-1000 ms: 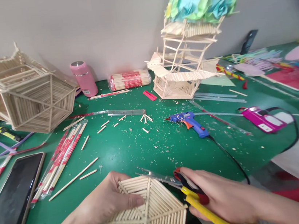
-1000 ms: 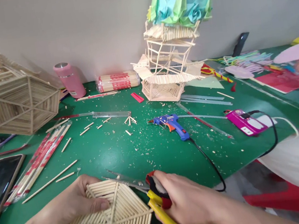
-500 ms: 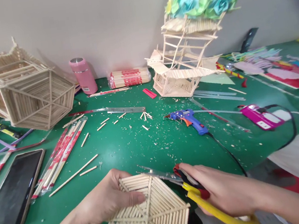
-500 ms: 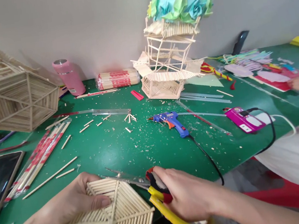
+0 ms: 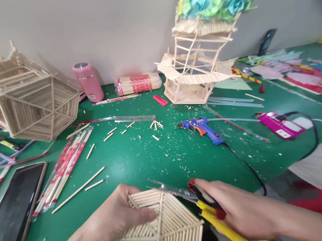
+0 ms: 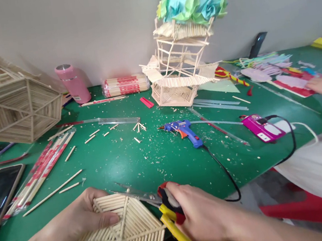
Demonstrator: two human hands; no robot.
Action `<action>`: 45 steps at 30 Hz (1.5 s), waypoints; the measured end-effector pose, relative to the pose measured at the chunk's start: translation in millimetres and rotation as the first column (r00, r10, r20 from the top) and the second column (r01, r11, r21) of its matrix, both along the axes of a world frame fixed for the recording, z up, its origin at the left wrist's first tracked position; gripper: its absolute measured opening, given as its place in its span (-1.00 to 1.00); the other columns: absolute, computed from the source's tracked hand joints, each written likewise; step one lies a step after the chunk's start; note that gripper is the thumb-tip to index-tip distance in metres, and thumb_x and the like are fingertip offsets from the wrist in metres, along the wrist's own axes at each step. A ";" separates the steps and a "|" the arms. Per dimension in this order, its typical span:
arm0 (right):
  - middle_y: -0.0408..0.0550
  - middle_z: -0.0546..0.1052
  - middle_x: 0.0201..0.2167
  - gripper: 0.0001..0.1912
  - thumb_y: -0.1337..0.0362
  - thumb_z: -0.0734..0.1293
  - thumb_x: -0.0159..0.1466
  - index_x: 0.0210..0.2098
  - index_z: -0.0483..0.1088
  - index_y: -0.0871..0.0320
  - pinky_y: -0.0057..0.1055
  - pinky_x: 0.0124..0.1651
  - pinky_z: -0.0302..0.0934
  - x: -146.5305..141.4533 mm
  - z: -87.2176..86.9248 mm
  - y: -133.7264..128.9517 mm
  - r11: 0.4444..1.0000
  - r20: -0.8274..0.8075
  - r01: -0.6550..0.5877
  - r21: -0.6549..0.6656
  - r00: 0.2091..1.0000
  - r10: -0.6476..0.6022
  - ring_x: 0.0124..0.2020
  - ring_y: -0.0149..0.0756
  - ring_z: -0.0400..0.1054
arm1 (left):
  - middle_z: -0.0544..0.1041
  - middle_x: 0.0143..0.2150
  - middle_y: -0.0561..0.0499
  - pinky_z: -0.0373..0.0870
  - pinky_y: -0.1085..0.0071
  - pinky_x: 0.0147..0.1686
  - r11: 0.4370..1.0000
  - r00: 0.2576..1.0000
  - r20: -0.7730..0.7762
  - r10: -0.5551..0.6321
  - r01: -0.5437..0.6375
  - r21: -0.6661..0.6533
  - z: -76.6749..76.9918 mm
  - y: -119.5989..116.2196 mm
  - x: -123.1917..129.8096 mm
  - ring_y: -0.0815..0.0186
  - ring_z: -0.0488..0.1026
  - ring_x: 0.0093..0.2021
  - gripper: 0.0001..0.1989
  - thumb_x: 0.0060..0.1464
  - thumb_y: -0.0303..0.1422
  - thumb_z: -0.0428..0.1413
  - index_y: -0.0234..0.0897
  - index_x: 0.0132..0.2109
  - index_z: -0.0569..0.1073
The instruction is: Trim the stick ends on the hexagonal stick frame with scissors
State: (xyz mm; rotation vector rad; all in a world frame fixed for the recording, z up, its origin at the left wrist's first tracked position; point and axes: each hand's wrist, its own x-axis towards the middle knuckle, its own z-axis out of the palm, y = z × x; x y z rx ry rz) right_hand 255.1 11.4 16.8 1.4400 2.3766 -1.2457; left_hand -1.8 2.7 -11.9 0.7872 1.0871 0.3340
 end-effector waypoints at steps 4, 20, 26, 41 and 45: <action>0.06 0.48 -0.29 -0.61 0.44 0.22 0.00 -0.15 0.22 0.14 -0.31 -0.29 0.20 6.5 -3.7 1.6 1.000 -0.019 -0.029 -0.010 0.999 0.029 -0.28 -0.15 0.37 | 0.40 -0.64 0.17 0.17 0.54 -0.58 1.000 1.000 0.005 -0.005 0.005 -0.013 1.5 1.1 -0.3 0.48 0.23 -0.63 -0.71 -0.34 -0.21 0.33 -0.33 -0.56 0.46; -0.18 0.27 -0.52 -0.66 0.34 0.26 -0.06 -0.34 0.01 0.07 -0.40 -0.54 -0.09 -0.1 -7.9 23.4 0.956 0.059 -0.257 0.145 0.966 0.251 -0.55 -0.33 0.11 | 0.22 -0.62 0.15 0.00 0.51 -0.56 0.989 0.980 0.137 -0.143 0.137 0.054 4.0 0.1 -2.6 0.47 0.08 -0.57 -0.73 -0.23 -0.22 0.28 -0.39 -0.54 0.50; -0.27 0.20 -0.58 -0.63 0.36 0.26 -0.09 -0.43 -0.07 0.03 -0.40 -0.57 -0.22 -1.4 -9.7 24.2 0.965 0.029 -0.238 0.114 0.971 0.236 -0.63 -0.41 -0.06 | 0.15 -0.63 0.17 -0.08 0.52 -0.59 0.988 0.977 0.155 -0.149 0.140 0.068 5.5 -1.9 -1.6 0.49 0.02 -0.58 -0.71 -0.21 -0.24 0.27 -0.37 -0.59 0.41; -0.25 0.23 -0.57 -0.63 0.34 0.26 -0.12 -0.44 -0.07 0.03 -0.41 -0.59 -0.18 1.2 -18.6 17.7 0.974 -0.012 -0.202 0.100 0.979 0.204 -0.63 -0.41 -0.04 | 0.14 -0.63 0.17 -0.11 0.53 -0.61 0.985 0.974 0.157 -0.161 0.148 0.090 3.0 -2.8 0.8 0.50 0.00 -0.59 -0.68 -0.22 -0.23 0.26 -0.36 -0.60 0.34; -0.20 0.26 -0.54 -0.65 0.38 0.25 -0.10 -0.42 -0.04 0.04 -0.40 -0.56 -0.13 0.1 -14.7 14.8 0.967 0.024 -0.199 0.161 0.980 0.198 -0.58 -0.36 0.06 | 0.18 -0.61 0.17 -0.07 0.53 -0.60 0.988 0.982 0.119 -0.145 0.137 0.071 0.4 -1.9 -1.9 0.49 0.03 -0.58 -0.70 -0.24 -0.21 0.26 -0.39 -0.54 0.42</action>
